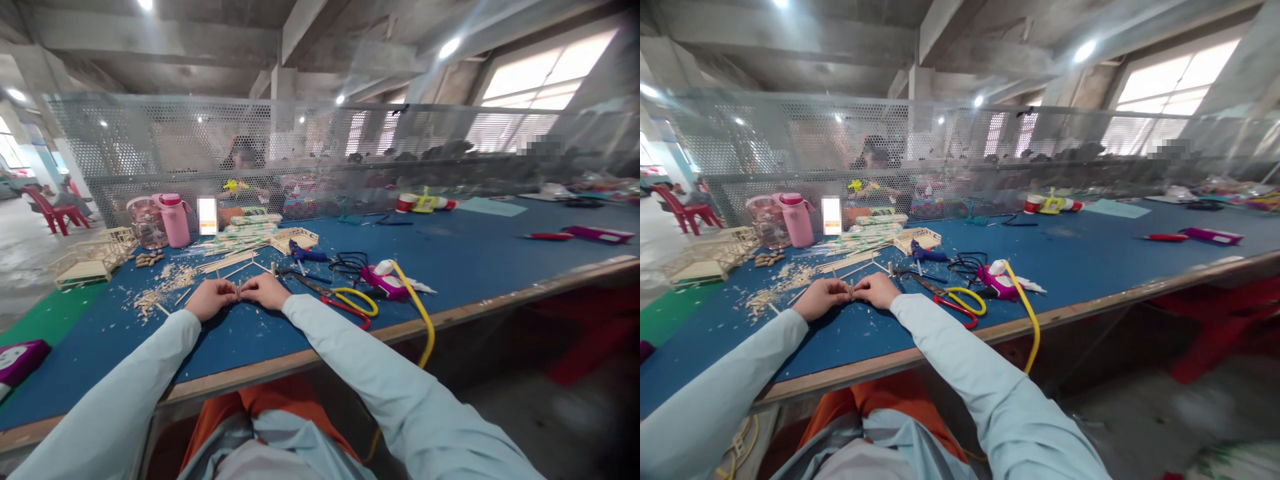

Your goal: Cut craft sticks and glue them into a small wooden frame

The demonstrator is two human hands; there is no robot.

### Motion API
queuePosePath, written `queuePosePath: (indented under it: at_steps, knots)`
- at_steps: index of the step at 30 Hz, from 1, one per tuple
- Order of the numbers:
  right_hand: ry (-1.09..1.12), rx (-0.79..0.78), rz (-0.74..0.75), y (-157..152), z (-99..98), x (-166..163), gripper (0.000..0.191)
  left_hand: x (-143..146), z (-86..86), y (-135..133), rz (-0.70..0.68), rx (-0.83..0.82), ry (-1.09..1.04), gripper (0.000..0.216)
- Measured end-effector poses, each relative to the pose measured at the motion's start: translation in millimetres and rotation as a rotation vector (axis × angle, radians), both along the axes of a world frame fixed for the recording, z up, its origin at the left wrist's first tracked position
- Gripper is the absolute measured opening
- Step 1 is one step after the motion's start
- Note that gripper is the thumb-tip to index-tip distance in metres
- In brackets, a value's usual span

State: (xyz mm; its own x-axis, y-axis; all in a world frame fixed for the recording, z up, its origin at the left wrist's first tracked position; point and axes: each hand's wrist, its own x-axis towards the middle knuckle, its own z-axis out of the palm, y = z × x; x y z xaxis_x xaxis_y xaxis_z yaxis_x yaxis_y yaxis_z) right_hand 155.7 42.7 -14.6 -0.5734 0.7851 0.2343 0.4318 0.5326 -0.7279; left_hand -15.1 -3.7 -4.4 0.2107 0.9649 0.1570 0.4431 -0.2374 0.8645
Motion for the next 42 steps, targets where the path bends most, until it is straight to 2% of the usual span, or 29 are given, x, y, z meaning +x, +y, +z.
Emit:
queuePosePath:
  at_steps: [5,8,13,22,31,37,42]
  knots:
    - [-0.115,0.168,-0.006,-2.6,3.1,-0.6,0.016,0.7,-2.5,0.8,0.027,-0.032,-0.012,0.017]
    - [-0.158,0.208,-0.001,-3.6,3.8,-1.6,0.014,-0.2,-5.2,2.3,0.045,-0.029,-0.02,0.018]
    - [-0.155,0.199,-0.008,-3.3,3.7,-2.7,0.013,-4.1,-8.1,5.7,0.04,0.049,0.024,0.019]
    - [-0.165,0.201,0.001,-4.0,4.8,-2.6,0.014,-2.8,-10.7,5.9,0.084,0.042,0.048,0.02]
    - [-0.145,0.202,-0.002,-4.5,3.5,-4.2,0.011,-1.1,-2.0,0.5,0.056,0.097,0.172,0.02]
    - [-0.149,0.205,-0.016,-7.3,4.8,-5.7,0.009,-5.3,-3.8,3.4,0.046,0.085,0.174,0.024]
    - [-0.153,0.212,-0.022,-7.8,3.9,-5.8,0.016,-0.7,0.8,-1.8,0.07,0.123,0.187,0.031]
